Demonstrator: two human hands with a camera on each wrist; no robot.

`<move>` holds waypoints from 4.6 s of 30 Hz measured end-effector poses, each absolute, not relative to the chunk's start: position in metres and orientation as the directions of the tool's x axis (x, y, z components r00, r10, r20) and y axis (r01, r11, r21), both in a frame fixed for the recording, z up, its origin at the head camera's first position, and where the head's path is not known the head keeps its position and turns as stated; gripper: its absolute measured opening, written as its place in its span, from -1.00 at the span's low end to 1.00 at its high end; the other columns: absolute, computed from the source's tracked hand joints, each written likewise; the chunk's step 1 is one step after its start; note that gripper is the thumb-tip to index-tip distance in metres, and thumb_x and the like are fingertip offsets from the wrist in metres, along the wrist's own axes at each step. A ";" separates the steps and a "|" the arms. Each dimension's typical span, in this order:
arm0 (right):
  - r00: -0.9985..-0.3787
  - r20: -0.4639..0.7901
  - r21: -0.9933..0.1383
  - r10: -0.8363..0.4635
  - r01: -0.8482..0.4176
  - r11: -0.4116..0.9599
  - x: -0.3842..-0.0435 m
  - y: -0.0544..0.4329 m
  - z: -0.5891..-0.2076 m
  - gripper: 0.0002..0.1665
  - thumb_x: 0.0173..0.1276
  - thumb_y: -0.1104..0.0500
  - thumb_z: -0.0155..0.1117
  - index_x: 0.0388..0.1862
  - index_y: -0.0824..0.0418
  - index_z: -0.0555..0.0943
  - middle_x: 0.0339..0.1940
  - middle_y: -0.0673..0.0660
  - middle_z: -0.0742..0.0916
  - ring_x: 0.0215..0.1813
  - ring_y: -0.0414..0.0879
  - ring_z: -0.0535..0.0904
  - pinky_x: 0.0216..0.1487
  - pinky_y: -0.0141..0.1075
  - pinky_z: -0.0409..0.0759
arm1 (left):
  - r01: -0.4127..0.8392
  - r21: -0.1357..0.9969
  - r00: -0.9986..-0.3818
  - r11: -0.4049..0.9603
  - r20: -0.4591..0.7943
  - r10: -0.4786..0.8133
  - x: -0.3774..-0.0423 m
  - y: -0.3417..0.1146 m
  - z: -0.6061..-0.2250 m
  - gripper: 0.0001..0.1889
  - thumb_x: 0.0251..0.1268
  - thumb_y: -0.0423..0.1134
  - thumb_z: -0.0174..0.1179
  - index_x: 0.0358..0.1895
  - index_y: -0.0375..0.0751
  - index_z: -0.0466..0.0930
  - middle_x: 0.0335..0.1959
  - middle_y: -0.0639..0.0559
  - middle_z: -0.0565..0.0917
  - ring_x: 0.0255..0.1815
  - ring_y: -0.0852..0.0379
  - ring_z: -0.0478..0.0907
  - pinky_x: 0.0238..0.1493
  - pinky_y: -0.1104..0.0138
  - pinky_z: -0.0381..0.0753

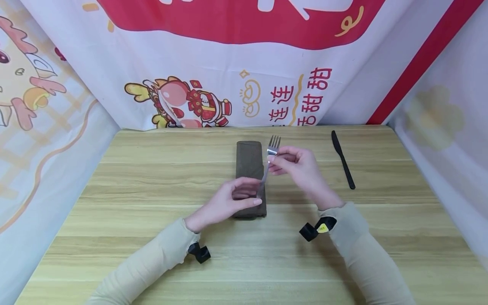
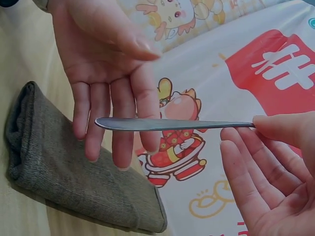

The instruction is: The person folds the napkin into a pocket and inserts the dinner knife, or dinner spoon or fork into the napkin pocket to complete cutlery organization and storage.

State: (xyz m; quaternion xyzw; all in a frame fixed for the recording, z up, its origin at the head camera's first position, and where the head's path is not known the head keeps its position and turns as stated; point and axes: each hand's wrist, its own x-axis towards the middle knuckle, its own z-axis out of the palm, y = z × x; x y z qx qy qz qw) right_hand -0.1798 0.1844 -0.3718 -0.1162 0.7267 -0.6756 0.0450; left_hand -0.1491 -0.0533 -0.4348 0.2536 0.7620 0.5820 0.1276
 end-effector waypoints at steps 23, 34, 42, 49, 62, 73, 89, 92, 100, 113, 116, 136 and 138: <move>-0.984 0.088 -0.996 -0.156 -0.089 -0.001 -0.186 0.190 -0.374 -0.68 0.38 0.20 0.45 0.01 0.38 0.68 -0.15 0.27 0.79 -0.19 0.02 0.77 -0.11 -0.13 0.73 | 0.752 0.207 -0.606 0.626 -0.158 0.780 -0.128 -0.058 -0.442 0.32 0.12 0.67 -0.04 0.64 -0.29 -0.27 0.66 -0.20 -0.25 0.65 -0.04 -0.32 0.57 0.13 -0.29; -0.983 0.085 -0.996 -0.160 -0.078 -0.046 -0.203 0.180 -0.382 -0.64 0.40 0.23 0.43 0.06 0.43 0.64 -0.12 0.33 0.77 -0.19 -0.02 0.76 -0.08 -0.17 0.72 | 0.757 0.180 -0.602 0.628 -0.184 0.777 -0.130 -0.055 -0.446 0.34 0.09 0.68 -0.01 0.65 -0.28 -0.27 0.66 -0.19 -0.21 0.65 -0.04 -0.33 0.58 0.14 -0.29; -0.981 0.103 -0.992 -0.162 -0.088 -0.095 -0.224 0.165 -0.391 -0.68 0.39 0.26 0.43 0.02 0.45 0.64 -0.19 0.24 0.79 -0.23 -0.01 0.77 -0.08 -0.15 0.72 | 0.759 0.179 -0.602 0.626 -0.172 0.780 -0.132 -0.055 -0.458 0.38 0.03 0.73 -0.05 0.64 -0.24 -0.33 0.66 -0.16 -0.31 0.64 0.03 -0.42 0.56 0.17 -0.38; -0.982 0.080 -0.995 -0.168 -0.068 -0.080 -0.239 0.151 -0.403 -0.65 0.40 0.28 0.41 0.06 0.48 0.61 -0.19 0.29 0.79 -0.26 -0.04 0.77 -0.10 -0.13 0.72 | 0.763 0.175 -0.593 0.622 -0.193 0.782 -0.130 -0.055 -0.449 0.37 0.06 0.70 -0.01 0.64 -0.26 -0.33 0.66 -0.17 -0.31 0.64 -0.01 -0.39 0.57 0.16 -0.32; -0.977 0.040 -0.999 -0.210 -0.033 -0.037 -0.254 0.133 -0.419 -0.68 0.43 0.32 0.36 0.06 0.50 0.59 -0.21 0.28 0.78 -0.28 -0.05 0.75 -0.10 -0.15 0.73 | 0.757 0.189 -0.596 0.626 -0.194 0.779 -0.130 -0.057 -0.450 0.39 0.03 0.71 0.00 0.64 -0.24 -0.35 0.66 -0.15 -0.33 0.64 0.01 -0.43 0.57 0.18 -0.36; -0.966 -0.009 -0.999 -0.259 0.016 -0.027 -0.262 0.129 -0.423 -0.71 0.45 0.36 0.30 0.05 0.52 0.57 -0.25 0.24 0.77 -0.29 -0.06 0.74 -0.10 -0.17 0.73 | 0.750 0.192 -0.597 0.633 -0.215 0.773 -0.128 -0.056 -0.442 0.38 0.05 0.68 0.05 0.64 -0.26 -0.34 0.66 -0.18 -0.32 0.64 -0.02 -0.41 0.57 0.16 -0.33; -0.923 -0.156 -0.987 -0.352 0.161 0.015 -0.267 0.129 -0.430 -0.74 0.50 0.34 0.24 0.03 0.53 0.53 -0.32 0.20 0.77 -0.32 -0.11 0.73 -0.10 -0.22 0.72 | 0.744 0.198 -0.602 0.639 -0.218 0.768 -0.128 -0.056 -0.447 0.38 0.03 0.69 0.04 0.65 -0.22 -0.34 0.66 -0.14 -0.34 0.64 -0.01 -0.44 0.57 0.16 -0.36; -0.922 -0.158 -0.986 -0.352 0.163 0.014 -0.269 0.128 -0.433 -0.79 0.51 0.35 0.22 -0.01 0.51 0.53 -0.35 0.18 0.77 -0.35 -0.12 0.72 -0.14 -0.24 0.73 | 0.745 0.182 -0.603 0.641 -0.226 0.765 -0.127 -0.056 -0.444 0.38 0.04 0.69 0.03 0.65 -0.23 -0.33 0.66 -0.14 -0.34 0.64 -0.01 -0.44 0.57 0.15 -0.35; -0.937 -0.150 -0.988 -0.314 0.157 0.004 -0.270 0.125 -0.436 -0.77 0.51 0.37 0.21 0.02 0.53 0.52 -0.36 0.15 0.76 -0.36 -0.13 0.71 -0.16 -0.28 0.72 | 0.763 0.125 -0.604 0.634 -0.210 0.769 -0.123 -0.055 -0.436 0.36 0.05 0.69 0.02 0.65 -0.26 -0.26 0.66 -0.17 -0.26 0.65 -0.05 -0.34 0.58 0.12 -0.27; -0.904 -0.242 -0.970 -0.351 0.222 0.098 -0.268 0.126 -0.438 -0.64 0.46 0.35 0.30 0.12 0.55 0.49 -0.34 0.22 0.77 -0.34 -0.08 0.74 -0.13 -0.20 0.73 | 0.757 0.155 -0.601 0.635 -0.218 0.769 -0.125 -0.055 -0.439 0.38 0.03 0.69 0.03 0.65 -0.25 -0.30 0.66 -0.18 -0.30 0.64 -0.04 -0.41 0.57 0.13 -0.31; -0.896 -0.263 -0.964 -0.358 0.236 0.119 -0.266 0.126 -0.436 -0.53 0.45 0.36 0.30 0.23 0.57 0.42 -0.31 0.26 0.77 -0.34 -0.06 0.75 -0.14 -0.17 0.74 | 0.753 0.161 -0.602 0.638 -0.222 0.767 -0.127 -0.055 -0.446 0.40 0.00 0.73 -0.01 0.65 -0.23 -0.36 0.65 -0.16 -0.37 0.63 -0.02 -0.48 0.56 0.15 -0.39; -0.893 -0.280 -0.905 -0.353 0.122 0.408 -0.253 0.127 -0.437 -0.45 0.24 0.22 0.56 0.10 0.37 0.51 -0.38 0.19 0.75 -0.50 -0.09 0.61 -0.48 -0.33 0.57 | 0.739 0.186 -0.610 0.648 -0.225 0.760 -0.128 -0.056 -0.445 0.37 0.02 0.72 -0.02 0.65 -0.18 -0.36 0.66 -0.12 -0.38 0.63 0.03 -0.51 0.55 0.18 -0.42; -0.887 -0.285 -0.896 -0.364 0.112 0.429 -0.254 0.130 -0.438 -0.47 0.21 0.20 0.59 0.05 0.35 0.53 -0.38 0.18 0.74 -0.49 -0.09 0.61 -0.47 -0.33 0.58 | 0.741 0.181 -0.611 0.647 -0.221 0.761 -0.128 -0.056 -0.445 0.37 0.02 0.72 -0.02 0.65 -0.18 -0.35 0.66 -0.13 -0.38 0.63 0.03 -0.50 0.55 0.18 -0.42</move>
